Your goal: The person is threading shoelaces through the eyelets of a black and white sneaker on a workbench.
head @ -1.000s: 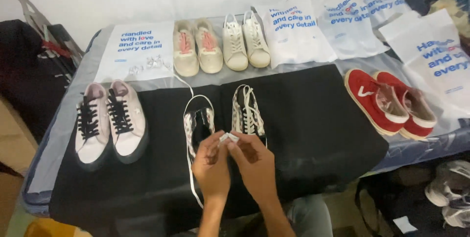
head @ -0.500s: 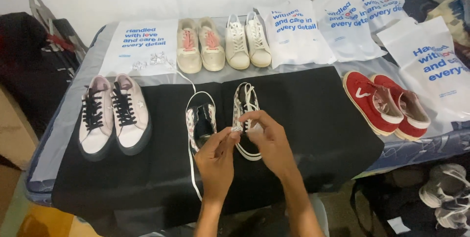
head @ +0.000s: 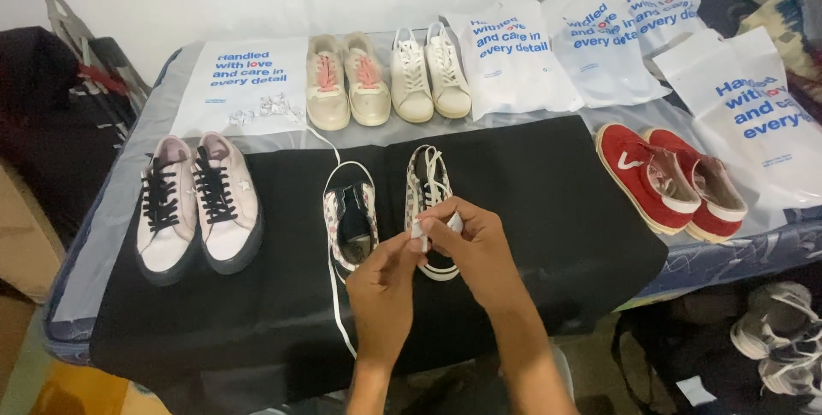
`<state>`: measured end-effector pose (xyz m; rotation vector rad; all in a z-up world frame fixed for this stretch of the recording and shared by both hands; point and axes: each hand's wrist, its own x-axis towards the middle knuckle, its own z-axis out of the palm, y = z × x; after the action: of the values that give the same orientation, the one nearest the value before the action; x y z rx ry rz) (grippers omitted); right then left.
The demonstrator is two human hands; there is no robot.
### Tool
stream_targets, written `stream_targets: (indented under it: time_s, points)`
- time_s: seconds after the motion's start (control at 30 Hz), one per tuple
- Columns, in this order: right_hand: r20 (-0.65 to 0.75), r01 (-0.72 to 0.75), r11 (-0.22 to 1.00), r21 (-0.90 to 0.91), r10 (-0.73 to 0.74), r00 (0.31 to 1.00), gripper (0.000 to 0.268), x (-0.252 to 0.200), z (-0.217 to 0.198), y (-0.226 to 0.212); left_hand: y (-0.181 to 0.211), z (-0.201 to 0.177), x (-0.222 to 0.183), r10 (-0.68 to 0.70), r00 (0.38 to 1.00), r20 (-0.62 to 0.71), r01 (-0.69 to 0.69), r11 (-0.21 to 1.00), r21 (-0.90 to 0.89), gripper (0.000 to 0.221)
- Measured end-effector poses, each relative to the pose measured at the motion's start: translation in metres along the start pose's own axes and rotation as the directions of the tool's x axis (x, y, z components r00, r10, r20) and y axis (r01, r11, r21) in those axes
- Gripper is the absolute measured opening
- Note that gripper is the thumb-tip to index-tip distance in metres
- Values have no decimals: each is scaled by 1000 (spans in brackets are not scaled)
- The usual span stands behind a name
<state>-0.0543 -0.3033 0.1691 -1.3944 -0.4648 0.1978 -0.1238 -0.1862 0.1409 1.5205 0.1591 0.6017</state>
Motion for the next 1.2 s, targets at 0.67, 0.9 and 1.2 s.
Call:
stream_targets:
  time_s: [0.67, 0.9, 1.2]
  points:
    - [144, -66, 986, -154, 89, 986, 12, 5, -5, -7, -6, -7, 13, -221, 837, 500, 501, 674, -543, 32]
    - [40, -89, 929, -359, 111, 993, 22, 2, -2, -14, 27, -11, 11, -245, 956, 160, 255, 966, -47, 40]
    - [-38, 34, 890, 455, -19, 999, 13, 1, 5, 30, 24, -7, 22, -303, 953, -14, 303, 952, 27, 38]
